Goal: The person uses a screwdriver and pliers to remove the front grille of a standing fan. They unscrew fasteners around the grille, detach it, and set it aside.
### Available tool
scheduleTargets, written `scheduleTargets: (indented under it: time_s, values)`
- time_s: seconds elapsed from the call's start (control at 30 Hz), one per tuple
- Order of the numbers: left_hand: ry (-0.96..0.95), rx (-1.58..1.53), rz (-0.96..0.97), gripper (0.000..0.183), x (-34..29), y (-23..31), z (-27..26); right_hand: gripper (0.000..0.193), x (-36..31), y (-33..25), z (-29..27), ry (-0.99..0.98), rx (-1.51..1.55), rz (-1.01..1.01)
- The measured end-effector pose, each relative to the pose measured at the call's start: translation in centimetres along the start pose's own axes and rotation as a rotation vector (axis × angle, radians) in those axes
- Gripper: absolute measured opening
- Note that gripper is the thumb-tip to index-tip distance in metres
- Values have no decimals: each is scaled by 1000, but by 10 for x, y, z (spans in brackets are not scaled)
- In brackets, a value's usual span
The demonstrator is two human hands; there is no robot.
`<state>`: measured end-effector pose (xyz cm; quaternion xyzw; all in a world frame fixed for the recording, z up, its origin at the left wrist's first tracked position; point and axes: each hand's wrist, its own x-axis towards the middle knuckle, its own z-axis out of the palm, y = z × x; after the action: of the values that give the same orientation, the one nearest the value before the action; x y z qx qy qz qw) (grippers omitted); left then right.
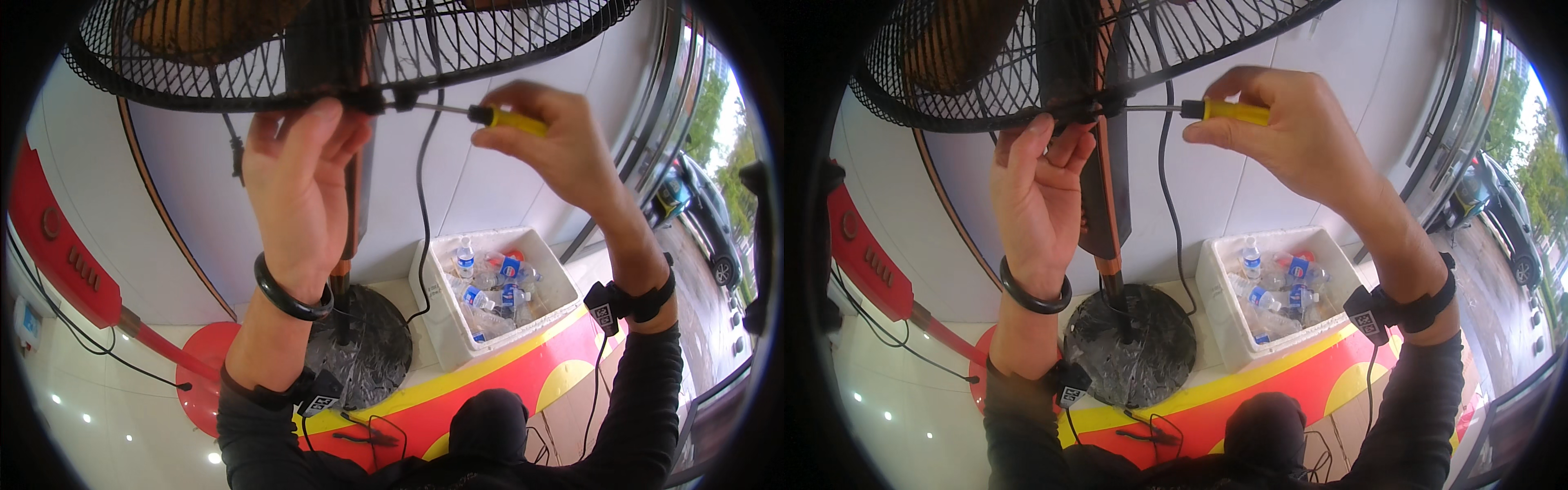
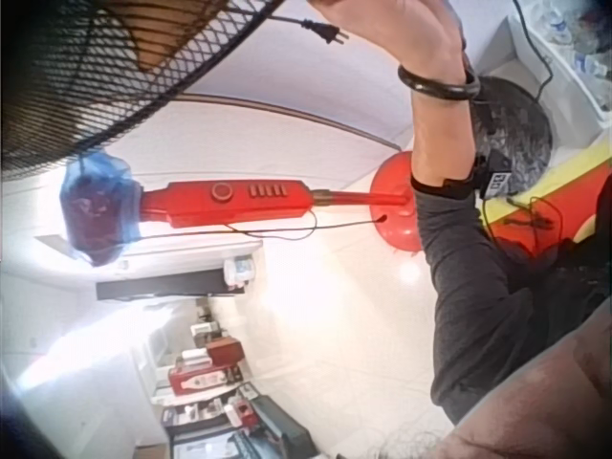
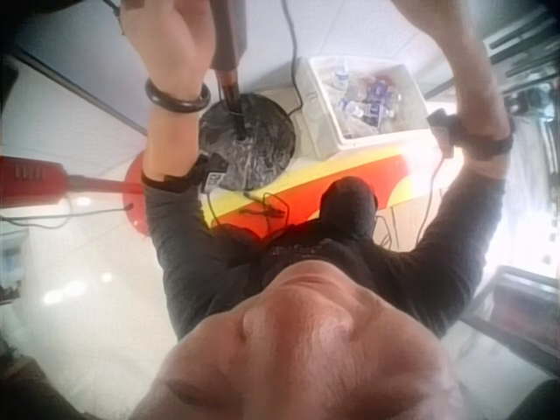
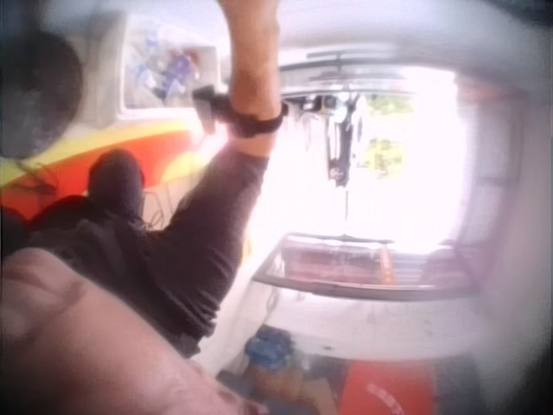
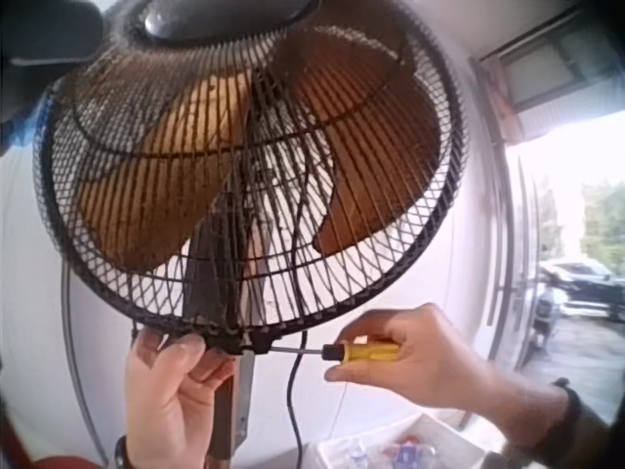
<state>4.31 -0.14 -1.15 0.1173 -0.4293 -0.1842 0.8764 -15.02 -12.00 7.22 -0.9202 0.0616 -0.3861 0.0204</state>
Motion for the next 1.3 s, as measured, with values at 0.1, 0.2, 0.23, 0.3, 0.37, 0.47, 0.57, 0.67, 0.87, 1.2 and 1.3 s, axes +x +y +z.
scheduleTargets:
  time_s: [0.1,0.2,0.23,0.3,0.37,0.47,0.57,0.67,0.87,1.2,1.3]
  values:
    - [-5,-1,-1,9,0,0,1,30,3,-7,-11,-221,156,220]
    - [3,-3,0,9,0,1,-2,23,2,-11,-10,-179,155,152]
    - [-10,-8,7,10,0,1,-3,20,1,-11,-7,-137,116,98]
    - [8,-6,0,10,2,2,-4,15,-1,-10,-1,59,-129,-262]
    - [7,4,5,10,3,2,-5,14,-3,-8,4,212,-341,-526]
    - [15,6,10,19,3,2,-3,19,-3,-6,8,356,-484,-639]
    - [43,-6,10,37,2,2,1,22,-4,-8,5,275,-185,-380]
    - [42,7,7,35,1,4,4,24,-4,-12,-3,-27,-49,-18]
    - [36,8,-9,34,1,6,3,29,3,-6,-4,-92,103,45]
    - [41,-26,-19,34,0,5,0,21,4,6,15,332,-350,-516]
    - [24,-60,-31,34,-1,2,1,22,-2,7,20,272,-144,-315]
